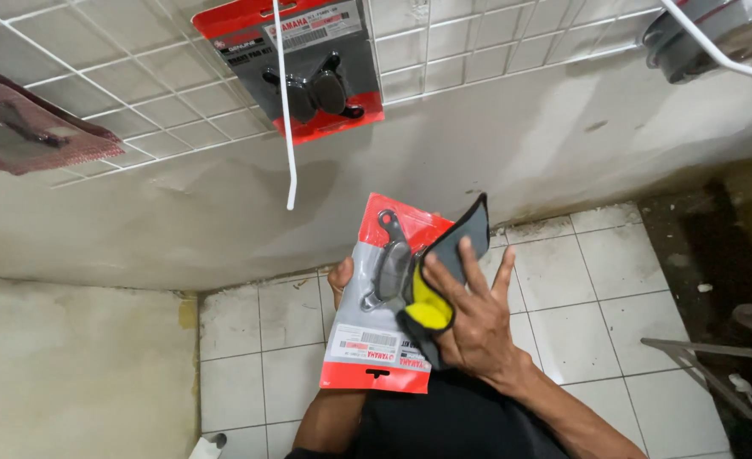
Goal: Wipe the exterior plastic of a motorcycle brake pad package using a microfiber cloth.
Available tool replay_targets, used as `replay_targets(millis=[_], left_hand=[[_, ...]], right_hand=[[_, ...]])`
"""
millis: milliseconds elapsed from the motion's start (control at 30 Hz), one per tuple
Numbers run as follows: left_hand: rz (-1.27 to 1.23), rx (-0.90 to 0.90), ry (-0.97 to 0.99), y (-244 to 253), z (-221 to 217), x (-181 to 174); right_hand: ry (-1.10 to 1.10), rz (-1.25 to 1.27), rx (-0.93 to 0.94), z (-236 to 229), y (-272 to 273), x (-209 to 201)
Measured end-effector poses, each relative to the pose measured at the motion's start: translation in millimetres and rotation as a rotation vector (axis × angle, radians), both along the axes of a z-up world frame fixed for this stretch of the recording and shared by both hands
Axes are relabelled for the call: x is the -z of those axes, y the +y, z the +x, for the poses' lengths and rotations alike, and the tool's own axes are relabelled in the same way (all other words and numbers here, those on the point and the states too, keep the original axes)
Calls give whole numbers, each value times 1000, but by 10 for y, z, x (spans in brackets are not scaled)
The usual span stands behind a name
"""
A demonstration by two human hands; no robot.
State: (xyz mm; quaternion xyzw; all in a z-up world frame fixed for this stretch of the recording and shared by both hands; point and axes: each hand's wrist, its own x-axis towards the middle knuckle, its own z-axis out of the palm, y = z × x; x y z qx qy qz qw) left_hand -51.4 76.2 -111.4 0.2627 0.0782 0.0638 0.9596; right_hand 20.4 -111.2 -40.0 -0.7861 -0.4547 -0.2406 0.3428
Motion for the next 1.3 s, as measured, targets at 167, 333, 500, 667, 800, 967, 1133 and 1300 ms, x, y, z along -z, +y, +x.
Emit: replay_targets(millis=[167,333,500,667,800,967,1133,1300], left_hand=[[36,20,40,9,53,-65],[60,20,68,17,87,-78],[71,23,112,3,59,-48],[375,60,190,-141,157,-1098],[642,57,252,-108,161,-982],[728,62,334,-139,102,-1019],[711,-4,405,-159,78,-928],[641,-98,459,-65,80,-992]], right_hand=[[27,-74,-58,123,-9,1],[611,202,-28,123,-59,-264],[1408,768,-42,123,-213,132],[1404,808,100,121,-148,61],[1419,828,139,133,-92,172],[1371,871,199,203,-60,83],[1389,764,138,160,-113,93],[1483,624,49,-49,-249,187]])
